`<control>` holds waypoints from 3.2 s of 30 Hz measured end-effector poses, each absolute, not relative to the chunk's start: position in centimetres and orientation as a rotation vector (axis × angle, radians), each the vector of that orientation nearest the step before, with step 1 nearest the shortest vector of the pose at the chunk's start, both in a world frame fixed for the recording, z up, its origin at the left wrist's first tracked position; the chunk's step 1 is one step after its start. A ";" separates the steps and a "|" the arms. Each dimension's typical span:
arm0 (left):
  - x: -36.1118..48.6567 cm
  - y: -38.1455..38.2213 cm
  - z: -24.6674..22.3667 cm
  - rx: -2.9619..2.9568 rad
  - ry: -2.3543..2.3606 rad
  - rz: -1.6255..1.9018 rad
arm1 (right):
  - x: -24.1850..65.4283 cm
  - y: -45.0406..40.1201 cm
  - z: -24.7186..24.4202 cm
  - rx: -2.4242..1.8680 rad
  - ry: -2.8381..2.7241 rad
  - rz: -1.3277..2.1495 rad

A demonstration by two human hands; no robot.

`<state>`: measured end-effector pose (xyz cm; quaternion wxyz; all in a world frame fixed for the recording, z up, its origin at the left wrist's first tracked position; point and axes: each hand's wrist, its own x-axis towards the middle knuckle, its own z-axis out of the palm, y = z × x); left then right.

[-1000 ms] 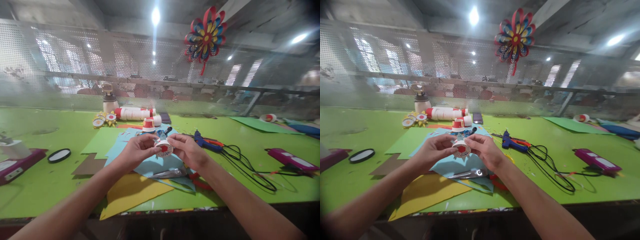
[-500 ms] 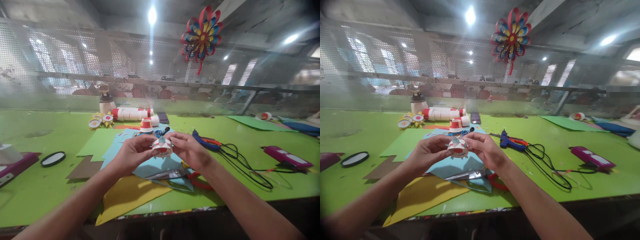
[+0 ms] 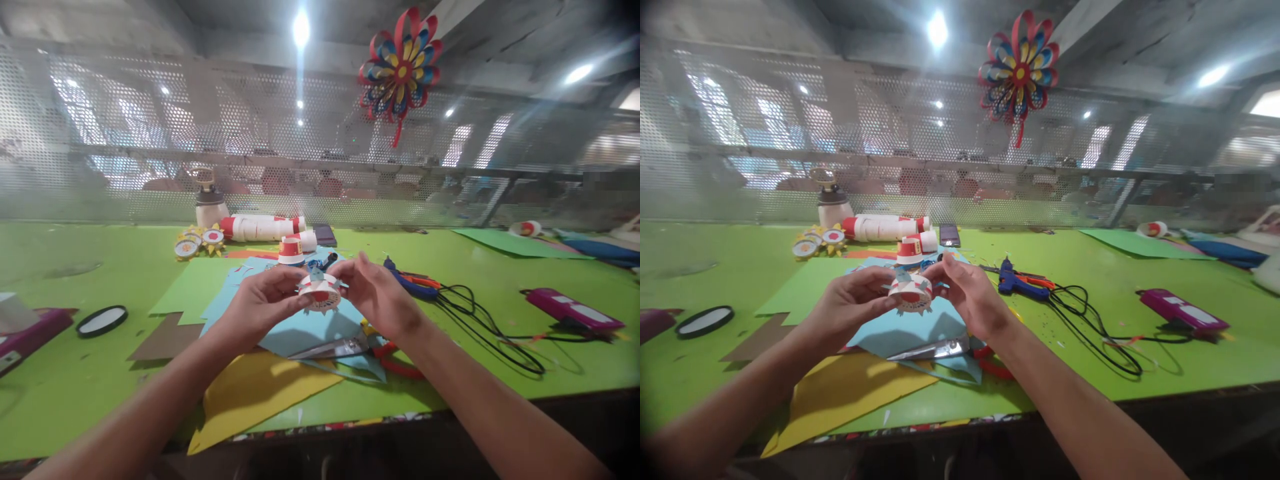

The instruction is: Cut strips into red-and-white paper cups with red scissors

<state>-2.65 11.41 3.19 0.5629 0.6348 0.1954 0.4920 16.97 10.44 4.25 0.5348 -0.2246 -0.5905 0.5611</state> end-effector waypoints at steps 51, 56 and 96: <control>-2.8 12.7 3.2 1.194 0.602 1.212 | 15.1 10.7 1.8 -1.049 -1.629 1.044; -2.7 12.5 3.0 1.267 0.608 1.172 | 15.3 10.8 1.8 -1.043 -1.639 0.986; -2.9 12.8 3.1 1.225 0.642 1.158 | 14.8 10.1 2.4 -1.071 -1.673 1.062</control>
